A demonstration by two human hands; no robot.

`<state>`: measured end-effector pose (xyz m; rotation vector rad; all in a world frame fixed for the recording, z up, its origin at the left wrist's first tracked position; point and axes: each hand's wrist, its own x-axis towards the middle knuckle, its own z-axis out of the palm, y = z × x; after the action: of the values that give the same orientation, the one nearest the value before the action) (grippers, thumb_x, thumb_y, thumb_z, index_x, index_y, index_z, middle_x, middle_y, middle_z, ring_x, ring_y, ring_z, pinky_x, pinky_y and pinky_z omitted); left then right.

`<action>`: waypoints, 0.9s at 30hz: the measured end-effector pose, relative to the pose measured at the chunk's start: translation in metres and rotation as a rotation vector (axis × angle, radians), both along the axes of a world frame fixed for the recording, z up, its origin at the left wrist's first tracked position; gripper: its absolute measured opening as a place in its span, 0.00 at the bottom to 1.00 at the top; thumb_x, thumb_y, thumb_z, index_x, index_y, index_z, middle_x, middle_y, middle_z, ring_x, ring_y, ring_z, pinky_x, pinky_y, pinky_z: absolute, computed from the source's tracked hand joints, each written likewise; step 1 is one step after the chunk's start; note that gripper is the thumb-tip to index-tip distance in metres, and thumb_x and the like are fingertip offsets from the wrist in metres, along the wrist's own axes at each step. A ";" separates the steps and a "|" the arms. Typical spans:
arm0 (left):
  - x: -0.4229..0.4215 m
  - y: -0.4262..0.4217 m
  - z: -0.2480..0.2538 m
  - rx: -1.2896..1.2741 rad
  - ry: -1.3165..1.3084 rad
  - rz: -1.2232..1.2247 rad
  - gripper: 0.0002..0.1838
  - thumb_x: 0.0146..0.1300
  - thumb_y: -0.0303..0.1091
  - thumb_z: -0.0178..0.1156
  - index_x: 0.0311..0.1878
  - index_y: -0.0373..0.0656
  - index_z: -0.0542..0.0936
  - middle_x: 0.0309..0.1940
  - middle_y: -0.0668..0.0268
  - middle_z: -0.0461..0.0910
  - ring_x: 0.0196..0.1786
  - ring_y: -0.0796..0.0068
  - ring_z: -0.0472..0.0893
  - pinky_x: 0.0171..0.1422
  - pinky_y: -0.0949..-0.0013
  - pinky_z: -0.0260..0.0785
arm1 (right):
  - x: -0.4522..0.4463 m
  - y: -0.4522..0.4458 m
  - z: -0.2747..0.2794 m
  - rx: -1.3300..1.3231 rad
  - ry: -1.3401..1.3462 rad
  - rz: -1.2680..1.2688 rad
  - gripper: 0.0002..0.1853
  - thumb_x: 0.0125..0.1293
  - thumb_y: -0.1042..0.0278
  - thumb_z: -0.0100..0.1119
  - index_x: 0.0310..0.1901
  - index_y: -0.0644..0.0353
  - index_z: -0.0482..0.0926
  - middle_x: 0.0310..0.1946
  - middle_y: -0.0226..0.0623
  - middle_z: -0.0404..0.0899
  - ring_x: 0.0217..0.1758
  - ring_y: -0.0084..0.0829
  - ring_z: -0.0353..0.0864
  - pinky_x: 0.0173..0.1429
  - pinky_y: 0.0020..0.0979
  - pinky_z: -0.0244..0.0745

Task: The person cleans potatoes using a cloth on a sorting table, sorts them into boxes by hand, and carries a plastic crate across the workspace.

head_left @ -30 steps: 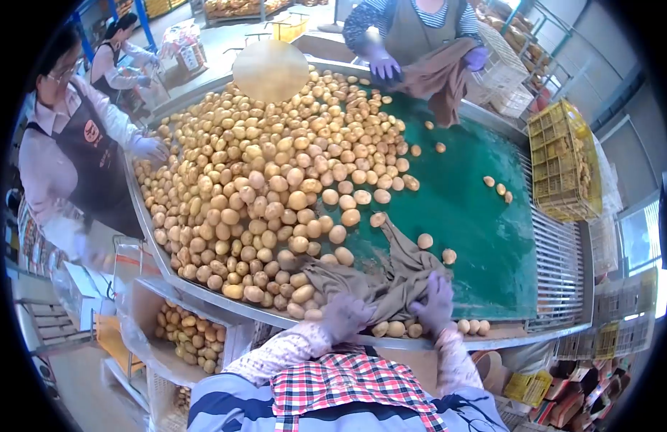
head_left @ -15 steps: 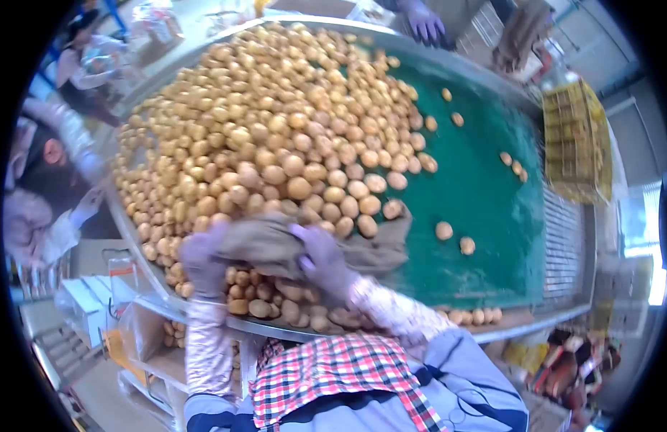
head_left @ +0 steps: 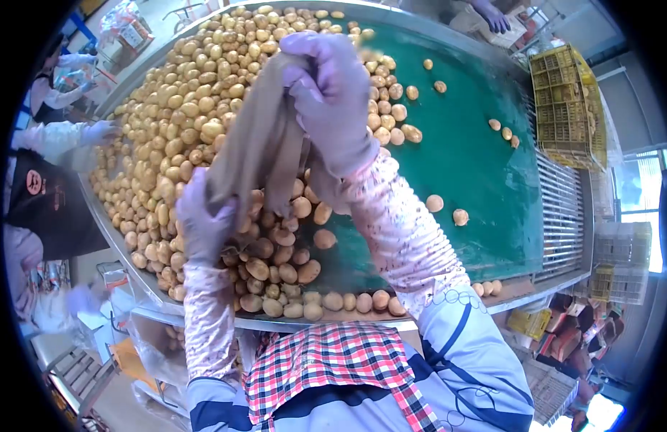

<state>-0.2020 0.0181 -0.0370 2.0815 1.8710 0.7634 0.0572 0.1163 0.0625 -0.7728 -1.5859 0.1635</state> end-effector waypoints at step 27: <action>0.005 -0.014 -0.074 -0.013 0.417 -0.213 0.23 0.61 0.45 0.62 0.60 0.55 0.80 0.75 0.62 0.62 0.79 0.61 0.57 0.83 0.49 0.41 | -0.011 -0.126 -0.202 -0.749 -0.672 -0.336 0.46 0.51 0.43 0.72 0.73 0.38 0.65 0.77 0.49 0.49 0.78 0.70 0.40 0.71 0.65 0.53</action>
<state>-0.1972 0.0039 -0.1110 2.5301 1.7846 0.2799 0.0464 -0.0100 -0.1397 -1.8069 -1.9996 0.2765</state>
